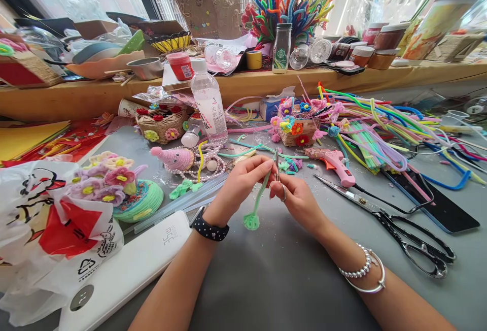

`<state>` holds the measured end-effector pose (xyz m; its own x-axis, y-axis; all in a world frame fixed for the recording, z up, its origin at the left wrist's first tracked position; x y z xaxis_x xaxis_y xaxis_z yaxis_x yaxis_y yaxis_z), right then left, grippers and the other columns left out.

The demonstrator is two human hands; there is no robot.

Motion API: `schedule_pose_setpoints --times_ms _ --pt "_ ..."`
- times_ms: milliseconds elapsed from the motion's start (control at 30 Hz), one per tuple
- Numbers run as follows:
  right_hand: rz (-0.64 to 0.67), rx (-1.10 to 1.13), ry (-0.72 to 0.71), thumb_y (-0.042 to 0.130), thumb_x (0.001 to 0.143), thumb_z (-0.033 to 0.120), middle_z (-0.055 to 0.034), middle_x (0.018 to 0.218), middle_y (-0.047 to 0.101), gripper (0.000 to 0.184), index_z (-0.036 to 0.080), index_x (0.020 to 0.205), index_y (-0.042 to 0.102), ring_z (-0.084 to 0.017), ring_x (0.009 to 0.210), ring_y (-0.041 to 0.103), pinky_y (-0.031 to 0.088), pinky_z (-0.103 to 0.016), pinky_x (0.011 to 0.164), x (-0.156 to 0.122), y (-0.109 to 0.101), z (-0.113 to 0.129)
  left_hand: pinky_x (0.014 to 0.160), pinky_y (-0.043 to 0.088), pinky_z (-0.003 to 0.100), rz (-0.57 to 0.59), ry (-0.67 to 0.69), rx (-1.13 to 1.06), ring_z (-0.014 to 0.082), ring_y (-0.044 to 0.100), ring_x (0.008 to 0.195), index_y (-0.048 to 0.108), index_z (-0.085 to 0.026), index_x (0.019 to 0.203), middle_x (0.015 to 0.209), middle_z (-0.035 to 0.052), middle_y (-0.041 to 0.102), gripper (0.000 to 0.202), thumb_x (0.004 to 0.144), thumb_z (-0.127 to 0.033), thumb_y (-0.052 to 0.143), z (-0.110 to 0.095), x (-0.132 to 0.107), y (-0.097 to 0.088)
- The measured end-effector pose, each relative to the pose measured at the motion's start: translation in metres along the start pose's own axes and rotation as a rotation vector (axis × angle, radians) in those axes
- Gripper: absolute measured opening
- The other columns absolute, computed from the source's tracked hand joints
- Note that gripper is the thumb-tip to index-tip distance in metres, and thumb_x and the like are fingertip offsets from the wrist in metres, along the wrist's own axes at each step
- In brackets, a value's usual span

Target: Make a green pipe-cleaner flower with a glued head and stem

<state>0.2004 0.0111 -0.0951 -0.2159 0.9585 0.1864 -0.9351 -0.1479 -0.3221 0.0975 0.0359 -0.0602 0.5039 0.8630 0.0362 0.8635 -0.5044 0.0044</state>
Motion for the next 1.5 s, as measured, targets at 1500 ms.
schedule_pose_setpoints --times_ms 1500 --pt "0.003 -0.019 -0.028 0.032 0.075 0.062 0.0019 0.052 0.041 0.051 0.016 0.056 0.044 -0.009 0.049 0.035 0.029 -0.021 0.047 0.0001 0.0007 0.0001 0.054 0.040 0.023 0.008 -0.032 -0.055 0.0084 0.047 0.053 0.049 -0.015 0.067 0.061 -0.0023 0.047 0.019 0.078 -0.029 0.043 -0.0003 -0.0011 0.0011"
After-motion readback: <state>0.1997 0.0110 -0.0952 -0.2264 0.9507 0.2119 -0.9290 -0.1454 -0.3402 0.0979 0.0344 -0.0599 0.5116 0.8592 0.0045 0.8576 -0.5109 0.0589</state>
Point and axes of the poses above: each hand's wrist, its own x-axis towards the middle knuckle, its own y-axis out of the palm, z = x × y, the point moved 4 cm from there along x, towards the middle knuckle
